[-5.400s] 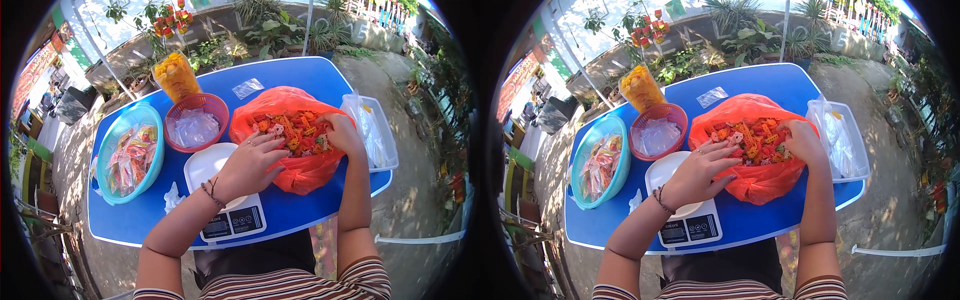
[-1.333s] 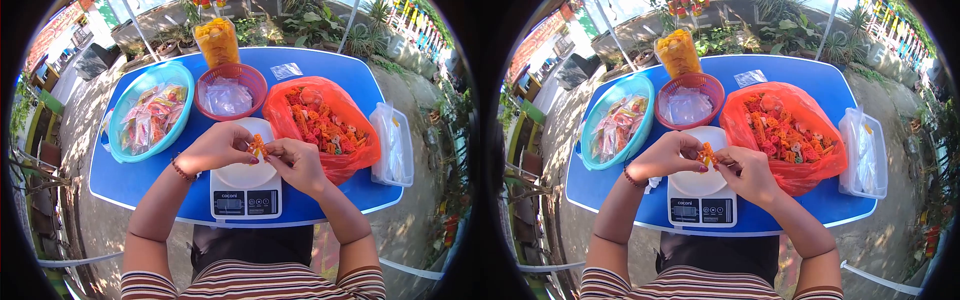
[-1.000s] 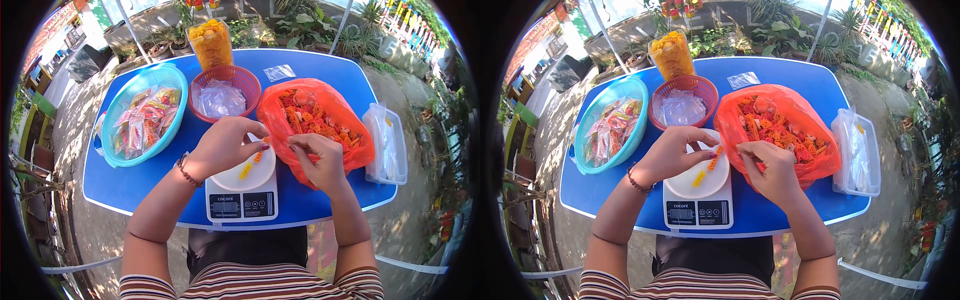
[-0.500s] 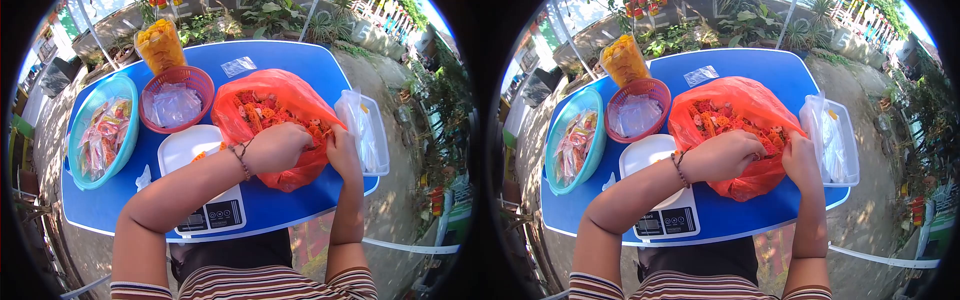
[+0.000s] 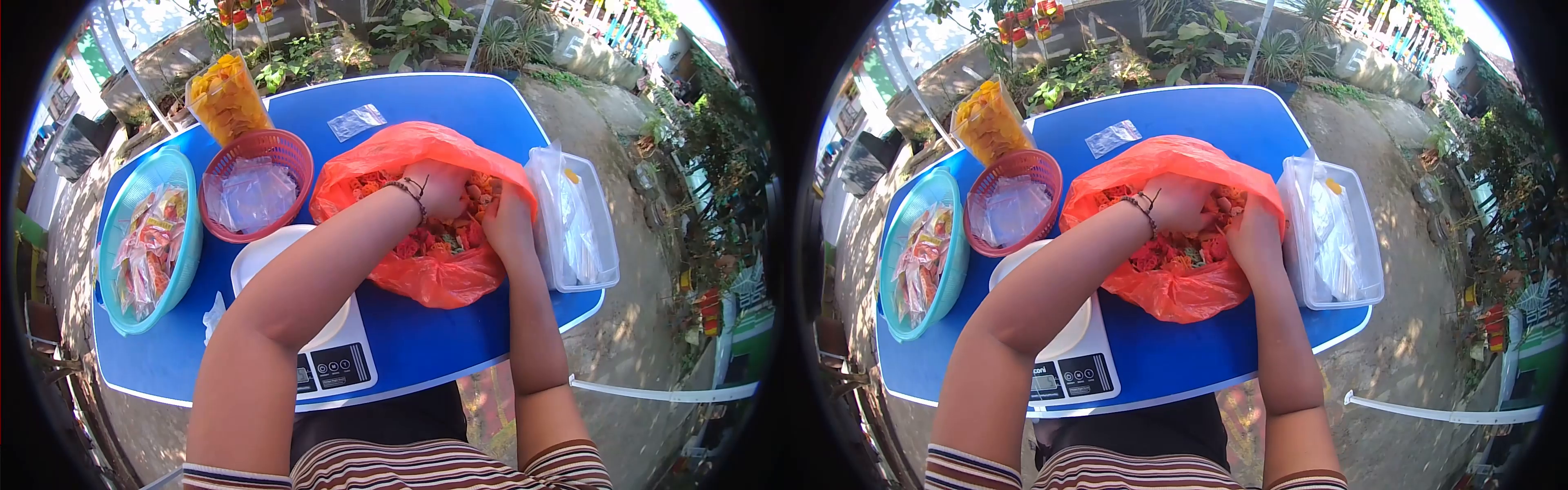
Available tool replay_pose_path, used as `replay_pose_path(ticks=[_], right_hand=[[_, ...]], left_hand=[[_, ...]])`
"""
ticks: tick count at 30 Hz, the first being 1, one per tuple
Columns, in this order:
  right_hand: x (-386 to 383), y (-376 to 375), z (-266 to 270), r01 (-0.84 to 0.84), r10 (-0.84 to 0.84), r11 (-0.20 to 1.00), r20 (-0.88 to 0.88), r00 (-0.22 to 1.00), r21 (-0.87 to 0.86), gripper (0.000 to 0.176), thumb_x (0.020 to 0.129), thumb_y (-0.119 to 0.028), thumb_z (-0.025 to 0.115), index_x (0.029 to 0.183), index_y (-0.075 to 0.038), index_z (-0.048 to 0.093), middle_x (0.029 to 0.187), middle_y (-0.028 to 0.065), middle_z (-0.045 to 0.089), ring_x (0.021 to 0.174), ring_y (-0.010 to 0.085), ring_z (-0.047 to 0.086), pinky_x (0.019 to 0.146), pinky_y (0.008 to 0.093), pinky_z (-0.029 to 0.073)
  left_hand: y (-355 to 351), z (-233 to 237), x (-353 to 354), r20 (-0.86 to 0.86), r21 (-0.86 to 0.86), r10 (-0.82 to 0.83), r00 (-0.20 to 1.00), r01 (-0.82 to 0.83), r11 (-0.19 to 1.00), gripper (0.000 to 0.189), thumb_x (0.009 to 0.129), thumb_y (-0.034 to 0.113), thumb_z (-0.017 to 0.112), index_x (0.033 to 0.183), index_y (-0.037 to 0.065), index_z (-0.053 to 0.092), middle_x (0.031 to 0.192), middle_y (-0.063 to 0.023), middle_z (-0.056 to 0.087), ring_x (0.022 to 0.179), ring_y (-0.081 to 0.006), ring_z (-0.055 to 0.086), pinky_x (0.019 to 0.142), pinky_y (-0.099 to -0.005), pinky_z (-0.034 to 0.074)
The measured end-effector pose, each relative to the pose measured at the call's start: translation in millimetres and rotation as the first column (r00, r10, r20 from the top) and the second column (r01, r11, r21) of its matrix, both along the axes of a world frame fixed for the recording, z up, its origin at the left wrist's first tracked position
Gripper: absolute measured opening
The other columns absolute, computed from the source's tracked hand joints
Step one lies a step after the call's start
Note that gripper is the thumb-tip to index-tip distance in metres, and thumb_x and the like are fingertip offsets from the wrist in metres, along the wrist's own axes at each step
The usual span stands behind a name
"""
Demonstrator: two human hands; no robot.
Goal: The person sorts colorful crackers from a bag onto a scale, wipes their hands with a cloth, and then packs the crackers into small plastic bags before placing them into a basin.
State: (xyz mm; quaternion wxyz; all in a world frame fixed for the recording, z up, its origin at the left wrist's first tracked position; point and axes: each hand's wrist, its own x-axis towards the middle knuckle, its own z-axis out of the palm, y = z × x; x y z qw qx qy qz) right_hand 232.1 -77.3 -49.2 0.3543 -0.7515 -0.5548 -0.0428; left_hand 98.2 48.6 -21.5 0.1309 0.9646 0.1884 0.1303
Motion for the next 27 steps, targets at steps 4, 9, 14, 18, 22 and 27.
replay_pose_path(ticks=[4, 9, 14, 18, 22, 27], right_hand=[[2, 2, -12, 0.016, -0.012, 0.999, 0.084, 0.996, -0.050, 0.039, 0.087, -0.003, 0.056, 0.125, 0.002, 0.056, 0.121, 0.0265, 0.060, 0.116, 0.0430, 0.057, 0.101, 0.0498, 0.045], [12, 6, -24, -0.026, 0.027, 1.000, 0.122, 0.992, -0.013, 0.039, 0.088, -0.005, 0.056, 0.127, 0.001, 0.057, 0.123, 0.0256, 0.060, 0.116, 0.0438, 0.056, 0.102, 0.0496, 0.044], [11, 6, -20, -0.052, 0.048, 0.998, 0.116, 0.992, 0.026, 0.037, 0.086, -0.007, 0.058, 0.123, 0.000, 0.060, 0.119, 0.0246, 0.061, 0.113, 0.0435, 0.057, 0.100, 0.0506, 0.045], [11, 4, -18, -0.022, 0.024, 1.000, 0.106, 0.994, -0.017, 0.036, 0.090, -0.008, 0.059, 0.124, 0.002, 0.059, 0.121, 0.0254, 0.062, 0.115, 0.0431, 0.058, 0.101, 0.0480, 0.046], [12, 7, -23, -0.015, 0.012, 0.999, 0.107, 0.994, 0.032, 0.033, 0.089, -0.011, 0.060, 0.119, 0.001, 0.062, 0.116, 0.0245, 0.063, 0.111, 0.0430, 0.059, 0.098, 0.0498, 0.046], [10, 8, -20, 0.041, -0.040, 0.999, 0.056, 0.998, -0.013, 0.034, 0.089, -0.012, 0.063, 0.121, 0.001, 0.062, 0.117, 0.0239, 0.065, 0.112, 0.0419, 0.060, 0.099, 0.0469, 0.047]], left_hand=[[-5, 15, -5, -0.113, -0.034, -0.054, 0.992, 0.050, 0.998, 0.043, 0.077, 0.031, 0.073, 0.116, 0.014, 0.070, 0.121, -0.0116, 0.068, 0.113, -0.0299, 0.065, 0.097, -0.0415, 0.052], [-12, 29, -14, -0.286, -0.020, -0.011, 0.958, 0.006, 1.000, 0.037, 0.079, 0.030, 0.070, 0.113, 0.014, 0.072, 0.115, -0.0102, 0.071, 0.110, -0.0281, 0.067, 0.094, -0.0413, 0.054], [-12, 28, -23, -0.285, 0.009, -0.023, 0.958, 0.027, 1.000, 0.030, 0.083, 0.025, 0.064, 0.110, 0.014, 0.073, 0.109, -0.0112, 0.072, 0.104, -0.0280, 0.069, 0.089, -0.0420, 0.056], [-11, 24, -22, -0.280, -0.004, -0.021, 0.960, 0.020, 1.000, 0.028, 0.083, 0.024, 0.064, 0.108, 0.015, 0.073, 0.106, -0.0115, 0.073, 0.100, -0.0289, 0.070, 0.088, -0.0427, 0.056], [-9, 20, -21, -0.265, 0.019, -0.015, 0.964, 0.021, 1.000, 0.027, 0.080, 0.023, 0.064, 0.105, 0.017, 0.072, 0.097, -0.0099, 0.072, 0.091, -0.0298, 0.070, 0.081, -0.0443, 0.057], [-8, 16, -21, -0.238, 0.027, -0.020, 0.971, 0.027, 0.999, 0.029, 0.078, 0.023, 0.064, 0.105, 0.016, 0.072, 0.092, -0.0098, 0.072, 0.085, -0.0309, 0.070, 0.078, -0.0451, 0.058]])
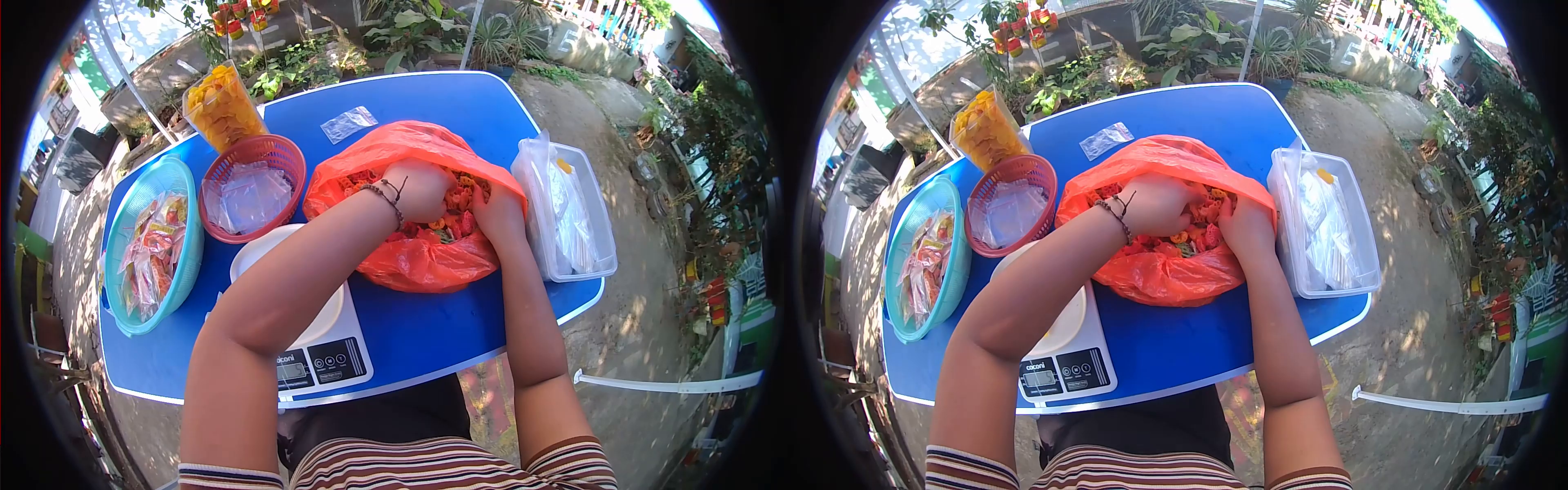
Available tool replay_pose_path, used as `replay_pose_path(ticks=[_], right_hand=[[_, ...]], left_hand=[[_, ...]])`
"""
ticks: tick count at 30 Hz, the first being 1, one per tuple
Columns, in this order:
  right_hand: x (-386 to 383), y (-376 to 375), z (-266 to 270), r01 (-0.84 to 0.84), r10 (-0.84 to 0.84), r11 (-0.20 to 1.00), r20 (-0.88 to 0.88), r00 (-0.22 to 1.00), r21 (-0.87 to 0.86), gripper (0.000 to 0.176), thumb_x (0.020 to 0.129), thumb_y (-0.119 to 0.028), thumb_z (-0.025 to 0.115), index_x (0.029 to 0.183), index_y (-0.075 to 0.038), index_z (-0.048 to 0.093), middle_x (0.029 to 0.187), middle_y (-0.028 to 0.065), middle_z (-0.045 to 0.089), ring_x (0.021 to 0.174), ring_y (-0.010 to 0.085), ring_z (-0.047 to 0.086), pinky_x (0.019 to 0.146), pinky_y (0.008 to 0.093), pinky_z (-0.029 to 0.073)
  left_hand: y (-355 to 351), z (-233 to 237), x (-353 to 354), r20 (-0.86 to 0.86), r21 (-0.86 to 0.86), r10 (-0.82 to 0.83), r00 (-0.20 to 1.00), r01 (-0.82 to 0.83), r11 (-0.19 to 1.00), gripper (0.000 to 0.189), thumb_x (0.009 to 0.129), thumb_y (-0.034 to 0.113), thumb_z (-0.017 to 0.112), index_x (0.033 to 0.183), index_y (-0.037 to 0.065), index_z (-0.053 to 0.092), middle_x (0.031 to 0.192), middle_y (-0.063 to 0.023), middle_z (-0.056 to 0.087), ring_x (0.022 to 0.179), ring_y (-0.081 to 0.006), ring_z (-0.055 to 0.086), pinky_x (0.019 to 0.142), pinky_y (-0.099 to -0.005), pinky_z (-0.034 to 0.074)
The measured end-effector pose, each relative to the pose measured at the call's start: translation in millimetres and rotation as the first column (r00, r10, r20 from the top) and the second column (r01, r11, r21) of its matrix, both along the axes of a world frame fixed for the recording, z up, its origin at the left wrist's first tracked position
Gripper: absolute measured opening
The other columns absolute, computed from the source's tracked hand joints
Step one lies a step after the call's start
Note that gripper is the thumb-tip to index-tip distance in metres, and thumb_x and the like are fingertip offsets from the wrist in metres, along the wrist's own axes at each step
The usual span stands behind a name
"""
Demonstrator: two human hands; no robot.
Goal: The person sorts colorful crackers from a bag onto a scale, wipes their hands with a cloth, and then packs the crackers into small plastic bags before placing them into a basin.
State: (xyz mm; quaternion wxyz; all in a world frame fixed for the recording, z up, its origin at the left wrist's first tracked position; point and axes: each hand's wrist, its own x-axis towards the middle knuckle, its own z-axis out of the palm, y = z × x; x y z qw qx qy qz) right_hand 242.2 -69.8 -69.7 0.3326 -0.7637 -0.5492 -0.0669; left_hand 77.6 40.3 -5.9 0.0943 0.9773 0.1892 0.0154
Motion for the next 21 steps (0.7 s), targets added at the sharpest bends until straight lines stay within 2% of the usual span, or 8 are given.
replay_pose_path(ticks=[5, 11, 17, 21], right_hand=[[0, 2, -1, 0.008, -0.007, 1.000, -0.033, 0.999, 0.019, 0.031, 0.088, -0.012, 0.064, 0.117, 0.001, 0.065, 0.112, 0.0231, 0.067, 0.108, 0.0409, 0.062, 0.096, 0.0466, 0.049], [2, 3, -4, 0.010, -0.010, 1.000, -0.015, 1.000, -0.001, 0.033, 0.089, -0.015, 0.061, 0.118, -0.002, 0.065, 0.114, 0.0220, 0.066, 0.110, 0.0401, 0.061, 0.097, 0.0485, 0.048], [-2, 2, -1, 0.008, -0.009, 0.999, 0.040, 0.999, 0.035, 0.027, 0.088, -0.011, 0.062, 0.112, 0.000, 0.067, 0.110, 0.0231, 0.067, 0.107, 0.0415, 0.062, 0.095, 0.0477, 0.049], [-4, 1, 3, -0.025, 0.025, 0.998, 0.004, 1.000, 0.051, 0.025, 0.088, -0.009, 0.061, 0.110, 0.000, 0.068, 0.110, 0.0227, 0.067, 0.107, 0.0415, 0.062, 0.095, 0.0480, 0.048]], left_hand=[[2, 1, 4, 0.056, -0.028, -0.012, 0.998, 0.014, 1.000, 0.038, 0.075, 0.027, 0.070, 0.111, 0.014, 0.071, 0.097, -0.0117, 0.072, 0.092, -0.0308, 0.070, 0.082, -0.0436, 0.057], [3, 11, 10, 0.013, -0.144, 0.073, 0.997, -0.071, 0.987, 0.059, 0.068, 0.033, 0.078, 0.120, 0.007, 0.065, 0.115, -0.0171, 0.069, 0.108, -0.0322, 0.066, 0.094, -0.0410, 0.053], [2, 15, 11, -0.018, -0.187, 0.049, 0.999, -0.052, 0.981, 0.064, 0.067, 0.032, 0.080, 0.122, 0.005, 0.064, 0.117, -0.0181, 0.069, 0.110, -0.0322, 0.065, 0.095, -0.0401, 0.053], [2, 18, 14, -0.079, -0.171, 0.059, 0.995, -0.072, 0.983, 0.064, 0.069, 0.029, 0.079, 0.125, 0.004, 0.062, 0.117, -0.0178, 0.069, 0.110, -0.0302, 0.066, 0.094, -0.0382, 0.054]])
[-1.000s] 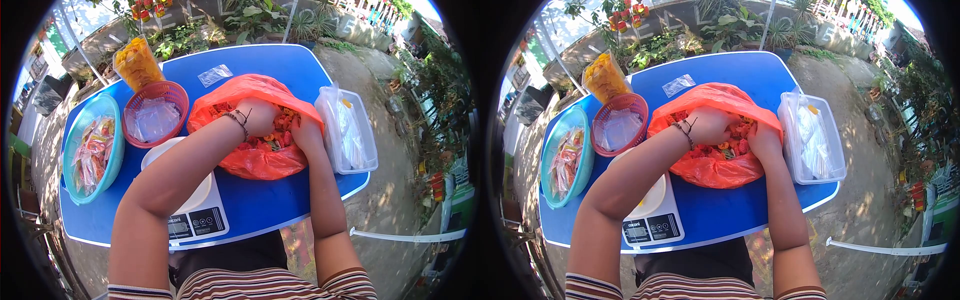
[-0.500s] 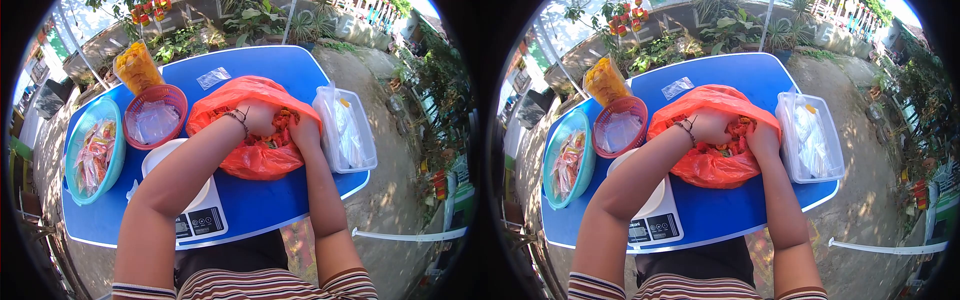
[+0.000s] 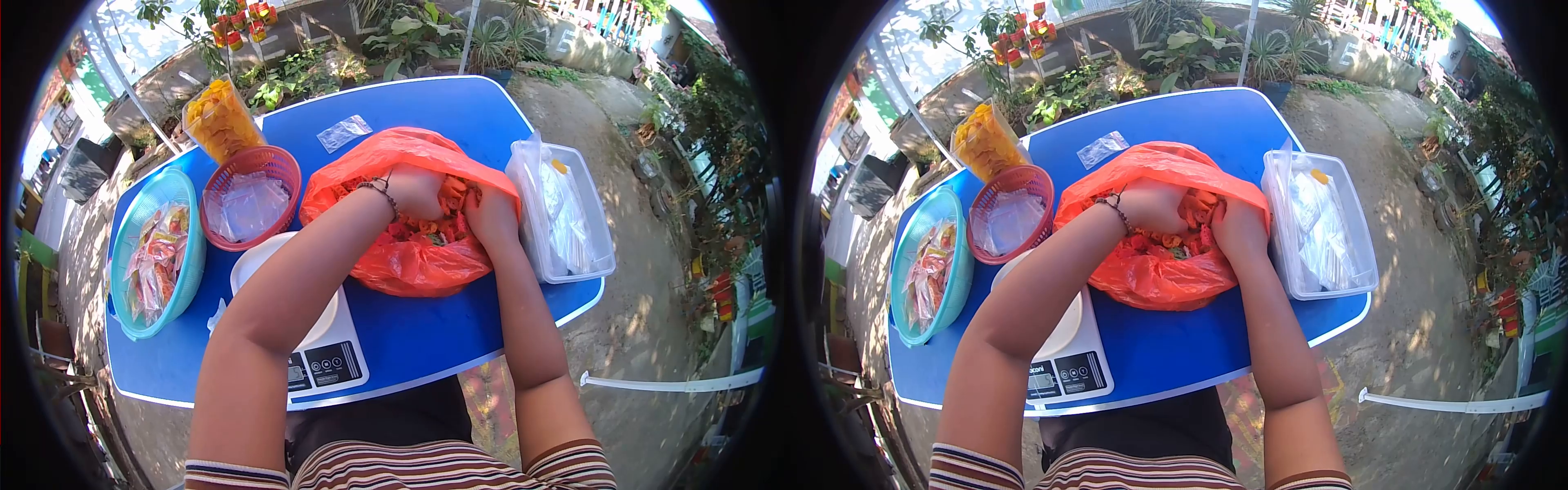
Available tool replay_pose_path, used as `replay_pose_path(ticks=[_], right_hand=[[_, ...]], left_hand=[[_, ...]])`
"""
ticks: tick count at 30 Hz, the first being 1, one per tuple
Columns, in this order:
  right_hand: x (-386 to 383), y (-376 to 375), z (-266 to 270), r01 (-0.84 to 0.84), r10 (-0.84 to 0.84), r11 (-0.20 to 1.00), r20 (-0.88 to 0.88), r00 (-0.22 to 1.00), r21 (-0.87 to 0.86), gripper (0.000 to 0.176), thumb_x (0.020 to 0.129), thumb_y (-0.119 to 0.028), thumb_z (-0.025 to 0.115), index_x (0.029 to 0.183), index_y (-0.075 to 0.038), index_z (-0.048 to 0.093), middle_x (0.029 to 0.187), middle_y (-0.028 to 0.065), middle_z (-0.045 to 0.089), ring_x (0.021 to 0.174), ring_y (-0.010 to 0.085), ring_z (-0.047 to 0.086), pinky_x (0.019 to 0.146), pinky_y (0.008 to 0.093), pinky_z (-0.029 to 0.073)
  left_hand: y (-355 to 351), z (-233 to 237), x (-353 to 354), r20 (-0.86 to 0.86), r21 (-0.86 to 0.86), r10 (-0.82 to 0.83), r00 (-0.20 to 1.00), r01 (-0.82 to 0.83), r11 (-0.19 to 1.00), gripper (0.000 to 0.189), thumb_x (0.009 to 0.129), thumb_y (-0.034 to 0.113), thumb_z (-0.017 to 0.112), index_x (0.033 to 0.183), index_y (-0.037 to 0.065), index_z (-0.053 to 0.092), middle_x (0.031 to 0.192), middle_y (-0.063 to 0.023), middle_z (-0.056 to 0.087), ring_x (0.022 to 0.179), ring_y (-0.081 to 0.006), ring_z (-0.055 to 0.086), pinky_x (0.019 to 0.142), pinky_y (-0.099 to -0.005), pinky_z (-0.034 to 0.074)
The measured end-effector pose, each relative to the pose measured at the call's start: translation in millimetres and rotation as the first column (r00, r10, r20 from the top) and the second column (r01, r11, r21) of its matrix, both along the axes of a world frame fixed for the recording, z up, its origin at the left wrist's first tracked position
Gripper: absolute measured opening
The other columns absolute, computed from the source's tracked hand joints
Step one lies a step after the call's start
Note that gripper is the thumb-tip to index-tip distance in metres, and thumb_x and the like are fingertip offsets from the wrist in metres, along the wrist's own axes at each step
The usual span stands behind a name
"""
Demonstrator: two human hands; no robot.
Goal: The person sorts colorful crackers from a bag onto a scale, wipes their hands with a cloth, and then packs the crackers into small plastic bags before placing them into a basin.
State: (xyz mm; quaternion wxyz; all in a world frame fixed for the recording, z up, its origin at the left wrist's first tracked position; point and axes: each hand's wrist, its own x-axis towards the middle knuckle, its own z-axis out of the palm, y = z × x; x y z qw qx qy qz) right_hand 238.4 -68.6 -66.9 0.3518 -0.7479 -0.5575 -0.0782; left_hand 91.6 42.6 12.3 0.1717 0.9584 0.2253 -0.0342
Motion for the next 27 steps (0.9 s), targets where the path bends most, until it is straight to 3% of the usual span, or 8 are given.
replay_pose_path(ticks=[5, 8, 11, 14, 17, 20, 23, 27], right_hand=[[0, -2, 1, -0.051, 0.052, 0.999, -0.037, 0.998, 0.011, 0.024, 0.089, -0.008, 0.060, 0.110, 0.000, 0.067, 0.110, 0.0231, 0.067, 0.108, 0.0416, 0.061, 0.095, 0.0486, 0.048], [-3, -3, 2, -0.033, 0.033, 0.998, -0.001, 0.999, 0.061, 0.024, 0.090, -0.009, 0.060, 0.112, 0.001, 0.066, 0.109, 0.0240, 0.067, 0.107, 0.0421, 0.061, 0.094, 0.0489, 0.048], [1, -1, -6, -0.008, 0.005, 0.998, 0.035, 0.999, 0.069, 0.027, 0.092, -0.011, 0.058, 0.115, 0.002, 0.064, 0.107, 0.0240, 0.067, 0.104, 0.0415, 0.063, 0.093, 0.0493, 0.049], [-3, -3, 1, -0.017, 0.017, 0.998, -0.003, 1.000, 0.056, 0.026, 0.093, -0.013, 0.058, 0.113, 0.002, 0.064, 0.107, 0.0240, 0.067, 0.103, 0.0414, 0.064, 0.092, 0.0495, 0.048], [-7, -6, 8, -0.012, 0.013, 0.998, -0.012, 1.000, 0.063, 0.025, 0.094, -0.013, 0.059, 0.112, 0.002, 0.064, 0.107, 0.0242, 0.067, 0.102, 0.0416, 0.064, 0.091, 0.0490, 0.049], [-8, -7, 11, -0.031, 0.037, 0.995, -0.060, 0.998, 0.097, 0.024, 0.093, -0.013, 0.060, 0.111, 0.001, 0.066, 0.105, 0.0236, 0.068, 0.101, 0.0414, 0.065, 0.089, 0.0481, 0.049], [-8, -9, 14, -0.042, 0.049, 0.995, -0.071, 0.996, 0.095, 0.027, 0.090, -0.013, 0.066, 0.114, 0.000, 0.066, 0.108, 0.0230, 0.069, 0.105, 0.0408, 0.064, 0.091, 0.0471, 0.050], [-13, -11, 17, -0.031, 0.040, 0.990, -0.060, 0.997, 0.139, 0.027, 0.090, -0.013, 0.067, 0.114, 0.000, 0.067, 0.102, 0.0220, 0.070, 0.098, 0.0407, 0.066, 0.086, 0.0463, 0.051]], left_hand=[[9, -15, 2, 0.044, -0.090, 0.035, 0.998, -0.031, 0.995, 0.052, 0.075, 0.028, 0.075, 0.121, 0.004, 0.065, 0.105, -0.0158, 0.072, 0.100, -0.0270, 0.069, 0.087, -0.0367, 0.056], [6, -10, 2, 0.061, -0.493, 0.214, 0.975, -0.157, 0.855, 0.040, 0.081, 0.030, 0.071, 0.113, 0.006, 0.069, 0.101, -0.0159, 0.072, 0.097, -0.0278, 0.070, 0.083, -0.0387, 0.057], [6, -13, 4, 0.146, -0.322, 0.296, 0.944, -0.237, 0.916, 0.033, 0.090, 0.030, 0.063, 0.112, 0.007, 0.070, 0.087, -0.0112, 0.072, 0.077, -0.0194, 0.071, 0.076, -0.0337, 0.058], [1, -13, 4, 0.146, -0.452, 0.417, 0.897, -0.315, 0.835, 0.033, 0.090, 0.032, 0.068, 0.111, 0.008, 0.071, 0.087, -0.0099, 0.073, 0.071, -0.0189, 0.071, 0.069, -0.0326, 0.058], [-2, -13, 4, 0.179, -0.369, 0.364, 0.914, -0.280, 0.886, 0.029, 0.088, 0.029, 0.070, 0.107, 0.007, 0.071, 0.096, -0.0104, 0.074, 0.080, -0.0241, 0.072, 0.073, -0.0364, 0.058], [14, -46, 13, 0.339, -0.209, 0.278, 0.899, -0.216, 0.954, 0.039, 0.084, 0.033, 0.079, 0.111, 0.006, 0.071, 0.093, -0.0082, 0.074, 0.066, -0.0189, 0.070, 0.058, -0.0313, 0.058], [2, -26, 7, 0.282, -0.366, 0.388, 0.878, -0.275, 0.889, 0.038, 0.084, 0.032, 0.079, 0.109, 0.005, 0.071, 0.096, -0.0073, 0.075, 0.076, -0.0194, 0.072, 0.068, -0.0329, 0.059], [4, -26, 6, 0.313, -0.328, 0.383, 0.869, -0.279, 0.902, 0.033, 0.086, 0.030, 0.075, 0.109, 0.007, 0.073, 0.098, -0.0099, 0.075, 0.085, -0.0238, 0.073, 0.077, -0.0371, 0.058]])
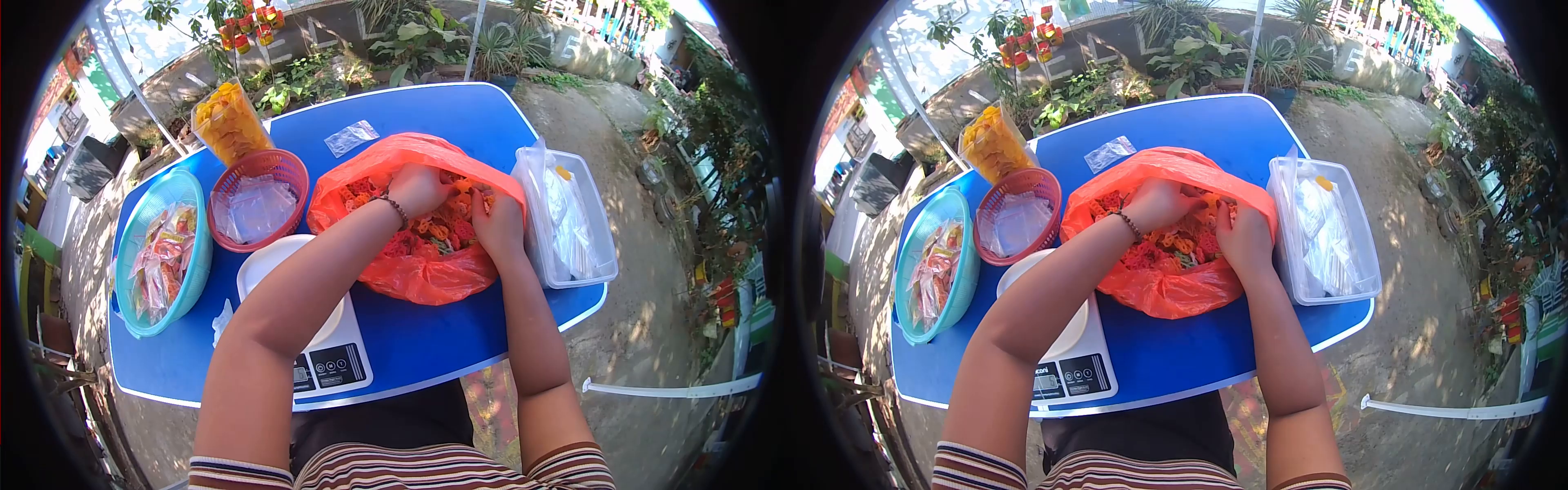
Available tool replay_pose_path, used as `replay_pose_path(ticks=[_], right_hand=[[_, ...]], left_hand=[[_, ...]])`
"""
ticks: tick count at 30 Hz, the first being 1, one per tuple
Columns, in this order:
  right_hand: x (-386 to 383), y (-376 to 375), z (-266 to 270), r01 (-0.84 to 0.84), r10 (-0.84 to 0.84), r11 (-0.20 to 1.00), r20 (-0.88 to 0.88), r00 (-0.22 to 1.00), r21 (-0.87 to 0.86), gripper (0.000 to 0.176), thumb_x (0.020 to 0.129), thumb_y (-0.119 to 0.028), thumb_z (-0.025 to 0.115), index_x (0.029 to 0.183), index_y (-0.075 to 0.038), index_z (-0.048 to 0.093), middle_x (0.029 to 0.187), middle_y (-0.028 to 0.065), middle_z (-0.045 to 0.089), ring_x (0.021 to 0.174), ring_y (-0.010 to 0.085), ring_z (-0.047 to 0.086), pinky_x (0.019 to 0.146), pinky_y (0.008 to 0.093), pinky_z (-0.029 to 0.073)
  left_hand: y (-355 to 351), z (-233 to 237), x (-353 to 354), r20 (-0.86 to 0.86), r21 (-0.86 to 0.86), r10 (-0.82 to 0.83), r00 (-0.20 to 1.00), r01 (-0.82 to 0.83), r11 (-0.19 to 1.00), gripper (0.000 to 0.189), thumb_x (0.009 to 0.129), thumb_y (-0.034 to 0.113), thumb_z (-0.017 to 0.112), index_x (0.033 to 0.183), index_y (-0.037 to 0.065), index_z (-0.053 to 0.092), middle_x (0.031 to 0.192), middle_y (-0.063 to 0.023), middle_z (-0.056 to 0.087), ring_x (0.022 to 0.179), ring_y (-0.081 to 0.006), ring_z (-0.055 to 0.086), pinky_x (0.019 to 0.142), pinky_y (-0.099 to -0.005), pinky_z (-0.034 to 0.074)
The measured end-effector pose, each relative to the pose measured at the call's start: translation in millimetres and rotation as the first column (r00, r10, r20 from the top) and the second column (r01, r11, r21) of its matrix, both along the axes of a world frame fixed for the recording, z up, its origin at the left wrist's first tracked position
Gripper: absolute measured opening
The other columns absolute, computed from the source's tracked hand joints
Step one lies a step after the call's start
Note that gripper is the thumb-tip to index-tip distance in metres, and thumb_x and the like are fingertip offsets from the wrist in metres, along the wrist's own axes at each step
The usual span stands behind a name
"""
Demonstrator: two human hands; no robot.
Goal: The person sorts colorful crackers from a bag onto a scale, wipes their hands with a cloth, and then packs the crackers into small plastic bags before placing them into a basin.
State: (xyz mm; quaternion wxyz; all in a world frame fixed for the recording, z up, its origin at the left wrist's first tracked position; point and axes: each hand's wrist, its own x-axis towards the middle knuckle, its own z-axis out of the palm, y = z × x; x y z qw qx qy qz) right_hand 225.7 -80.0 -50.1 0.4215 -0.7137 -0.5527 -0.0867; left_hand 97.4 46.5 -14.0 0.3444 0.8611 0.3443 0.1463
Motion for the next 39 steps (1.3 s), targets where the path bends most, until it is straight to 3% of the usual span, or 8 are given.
replay_pose_path(ticks=[5, 8, 14, 19, 22, 26, 35, 39], right_hand=[[-9, -6, 5, 0.074, -0.072, 0.995, 0.033, 0.997, -0.061, 0.023, 0.089, -0.011, 0.067, 0.109, 0.001, 0.066, 0.092, 0.0208, 0.071, 0.084, 0.0409, 0.068, 0.075, 0.0465, 0.054], [-13, -8, 10, -0.001, -0.007, 0.998, 0.123, 0.992, 0.069, 0.016, 0.090, -0.010, 0.064, 0.098, 0.004, 0.063, 0.094, 0.0250, 0.068, 0.086, 0.0404, 0.067, 0.074, 0.0484, 0.052], [-19, -14, 12, -0.045, 0.019, 0.984, 0.147, 0.989, 0.173, 0.012, 0.088, -0.003, 0.066, 0.098, 0.001, 0.061, 0.090, 0.0185, 0.070, 0.082, 0.0371, 0.070, 0.073, 0.0437, 0.057], [-31, -23, 24, -0.111, 0.062, 0.981, 0.280, 0.958, 0.161, 0.010, 0.085, 0.001, 0.068, 0.092, 0.001, 0.061, 0.093, 0.0175, 0.068, 0.083, 0.0359, 0.068, 0.074, 0.0432, 0.055], [-63, -25, 45, -0.259, 0.180, 0.930, 0.292, 0.939, 0.261, 0.011, 0.083, 0.004, 0.068, 0.093, 0.002, 0.063, 0.099, 0.0175, 0.070, 0.089, 0.0345, 0.069, 0.078, 0.0416, 0.057], [-127, -33, 64, -0.423, 0.365, 0.863, 0.239, 0.900, 0.275, 0.016, 0.082, 0.007, 0.068, 0.096, 0.002, 0.065, 0.102, 0.0171, 0.071, 0.092, 0.0336, 0.070, 0.081, 0.0402, 0.057], [-212, -5, 63, -0.641, 0.617, 0.754, 0.182, 0.766, 0.142, 0.014, 0.078, 0.003, 0.071, 0.091, -0.001, 0.067, 0.098, 0.0136, 0.072, 0.086, 0.0311, 0.069, 0.077, 0.0380, 0.056], [-219, -9, 54, -0.645, 0.619, 0.758, 0.208, 0.758, 0.096, 0.011, 0.078, 0.001, 0.072, 0.088, -0.002, 0.067, 0.096, 0.0127, 0.072, 0.086, 0.0297, 0.069, 0.075, 0.0366, 0.056]], left_hand=[[-10, -2, -7, 0.023, 0.159, 0.059, 0.998, -0.062, 0.985, 0.023, 0.086, 0.020, 0.070, 0.107, 0.010, 0.075, 0.096, -0.0125, 0.075, 0.090, -0.0298, 0.073, 0.080, -0.0404, 0.057], [-22, 12, -17, 0.126, 0.200, 0.072, 0.989, -0.097, 0.975, 0.029, 0.084, 0.028, 0.073, 0.104, 0.006, 0.074, 0.096, -0.0128, 0.075, 0.088, -0.0266, 0.073, 0.077, -0.0389, 0.057], [-24, 12, -32, 0.418, 0.083, -0.036, 0.908, 0.001, 0.997, 0.022, 0.081, 0.012, 0.072, 0.098, -0.002, 0.072, 0.094, -0.0188, 0.074, 0.087, -0.0287, 0.073, 0.079, -0.0383, 0.057], [-36, 18, -71, 0.396, 0.439, -0.161, 0.904, -0.033, 0.898, 0.015, 0.080, 0.007, 0.070, 0.093, 0.000, 0.072, 0.089, -0.0170, 0.070, 0.081, -0.0344, 0.070, 0.075, -0.0420, 0.057], [-48, 27, -106, 0.410, 0.459, -0.176, 0.895, -0.036, 0.888, 0.014, 0.081, 0.008, 0.071, 0.093, 0.002, 0.072, 0.088, -0.0137, 0.068, 0.079, -0.0336, 0.068, 0.073, -0.0421, 0.056], [-79, 56, -174, 0.363, 0.441, -0.013, 0.932, -0.159, 0.884, 0.017, 0.082, 0.008, 0.071, 0.099, 0.005, 0.071, 0.089, -0.0103, 0.070, 0.079, -0.0278, 0.070, 0.070, -0.0380, 0.056], [-82, 21, -283, 0.480, 0.198, 0.181, 0.858, -0.308, 0.931, 0.023, 0.080, 0.011, 0.078, 0.102, 0.005, 0.074, 0.091, -0.0103, 0.075, 0.077, -0.0207, 0.071, 0.073, -0.0318, 0.056], [-91, 3, -296, 0.490, 0.327, 0.182, 0.853, -0.373, 0.868, 0.028, 0.079, 0.011, 0.079, 0.107, 0.008, 0.074, 0.113, -0.0098, 0.073, 0.101, -0.0231, 0.067, 0.084, -0.0334, 0.054]])
